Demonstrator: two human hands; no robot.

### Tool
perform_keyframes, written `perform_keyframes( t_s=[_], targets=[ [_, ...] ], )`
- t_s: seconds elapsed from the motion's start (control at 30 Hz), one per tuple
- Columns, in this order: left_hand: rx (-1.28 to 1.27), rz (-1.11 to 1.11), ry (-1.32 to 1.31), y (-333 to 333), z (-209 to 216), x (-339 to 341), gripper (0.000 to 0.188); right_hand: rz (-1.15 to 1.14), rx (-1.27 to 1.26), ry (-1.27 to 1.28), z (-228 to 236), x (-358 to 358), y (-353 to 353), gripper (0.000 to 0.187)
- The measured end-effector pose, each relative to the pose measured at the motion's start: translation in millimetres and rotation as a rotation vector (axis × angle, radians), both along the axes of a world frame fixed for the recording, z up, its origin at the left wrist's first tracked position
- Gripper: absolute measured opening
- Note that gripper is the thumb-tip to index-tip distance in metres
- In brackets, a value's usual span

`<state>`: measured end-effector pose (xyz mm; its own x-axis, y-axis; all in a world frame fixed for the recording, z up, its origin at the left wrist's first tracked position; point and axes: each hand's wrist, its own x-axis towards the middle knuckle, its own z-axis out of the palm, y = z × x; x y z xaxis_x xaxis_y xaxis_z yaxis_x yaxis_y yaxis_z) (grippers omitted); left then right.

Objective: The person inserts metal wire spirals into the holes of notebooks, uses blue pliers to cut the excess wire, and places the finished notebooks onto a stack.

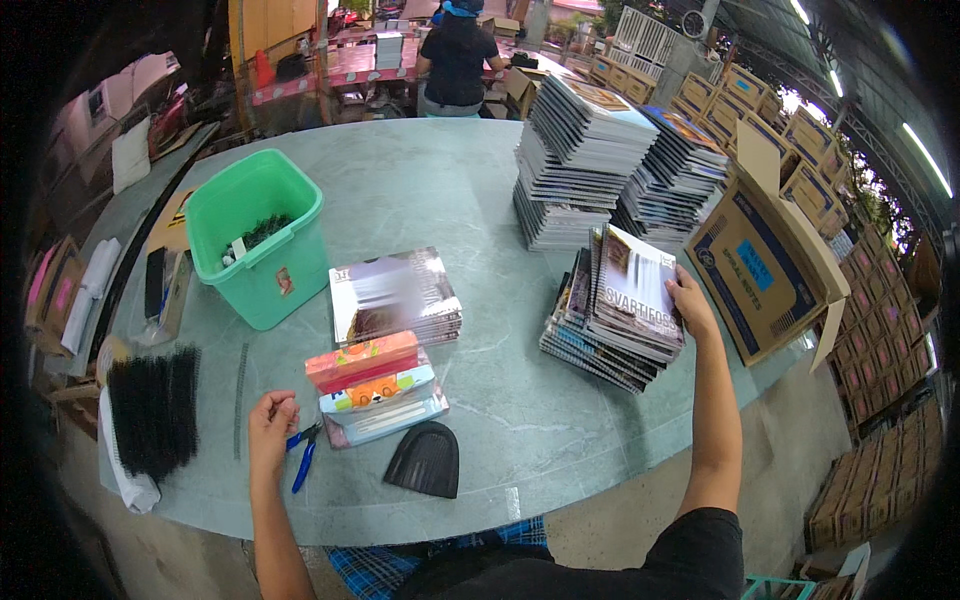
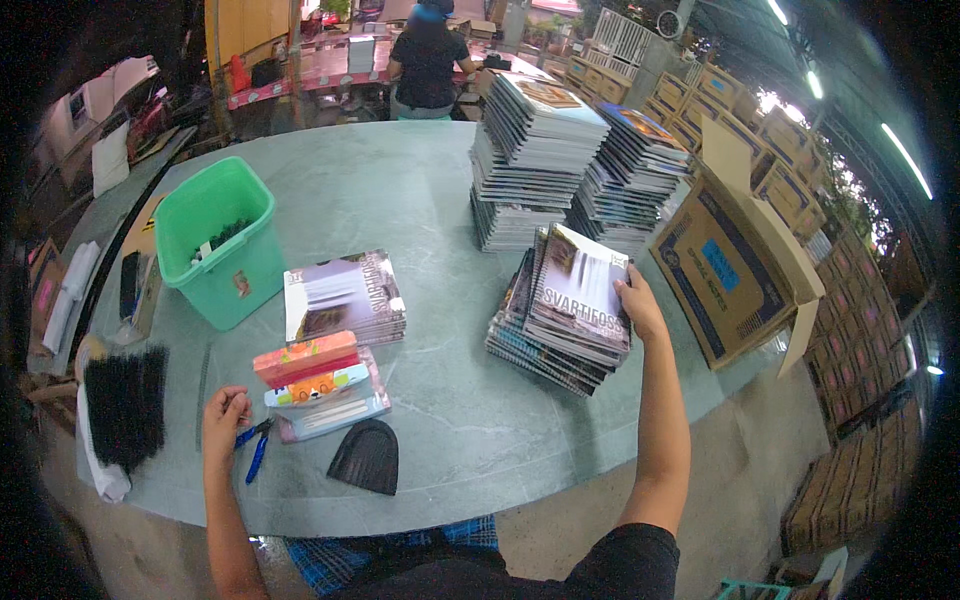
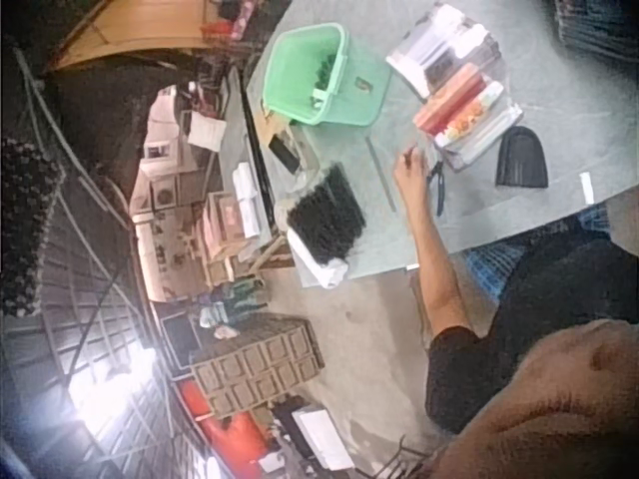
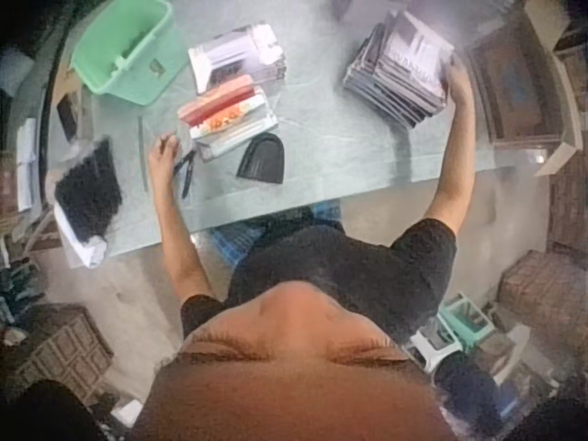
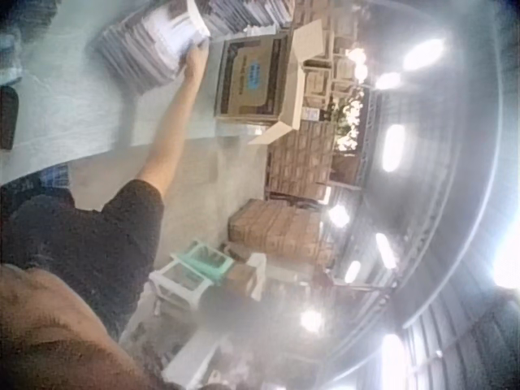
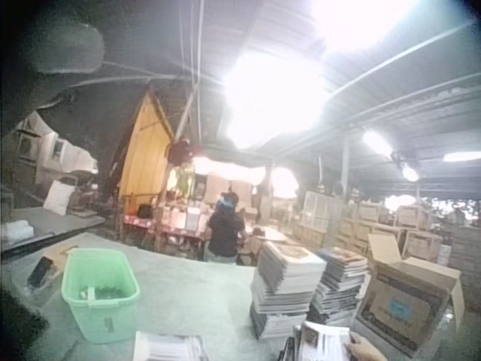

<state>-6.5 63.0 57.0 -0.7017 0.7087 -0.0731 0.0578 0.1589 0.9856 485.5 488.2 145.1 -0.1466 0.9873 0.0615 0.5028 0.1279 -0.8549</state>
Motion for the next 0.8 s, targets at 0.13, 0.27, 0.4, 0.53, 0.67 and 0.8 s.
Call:
perform_keyframes(
  t_s=[0.13,0.27,0.4,0.53,0.67,0.8],
  targets=[
    [-0.054,0.012,-0.016,-8.3,-11.1,-5.5,0.022,-0.199,0.271,-0.465,7.4,-12.5,-8.1,0.051],
    [0.013,0.047,-0.101,8.2,-36.2,-27.8,0.028,0.01,0.881,-0.409,49.3,-95.4,-78.1,0.053],
    [0.039,-0.069,-0.349,50.9,-37.6,-36.9,0.038,0.533,0.369,-0.034,8.5,-193.6,-133.4,0.045],
    [-0.141,-0.218,-0.174,70.4,-30.1,-43.1,0.045,0.676,0.315,-0.104,-115.4,-247.9,-120.8,0.092],
    [-0.176,-0.39,0.069,88.4,-29.5,-52.9,0.052,0.599,0.371,-0.009,-138.6,-289.2,-137.1,0.094],
    [-0.201,-0.427,-0.09,114.5,-34.1,-57.0,0.054,0.538,0.404,0.043,-152.0,-301.8,-138.3,0.083]
  ],
)
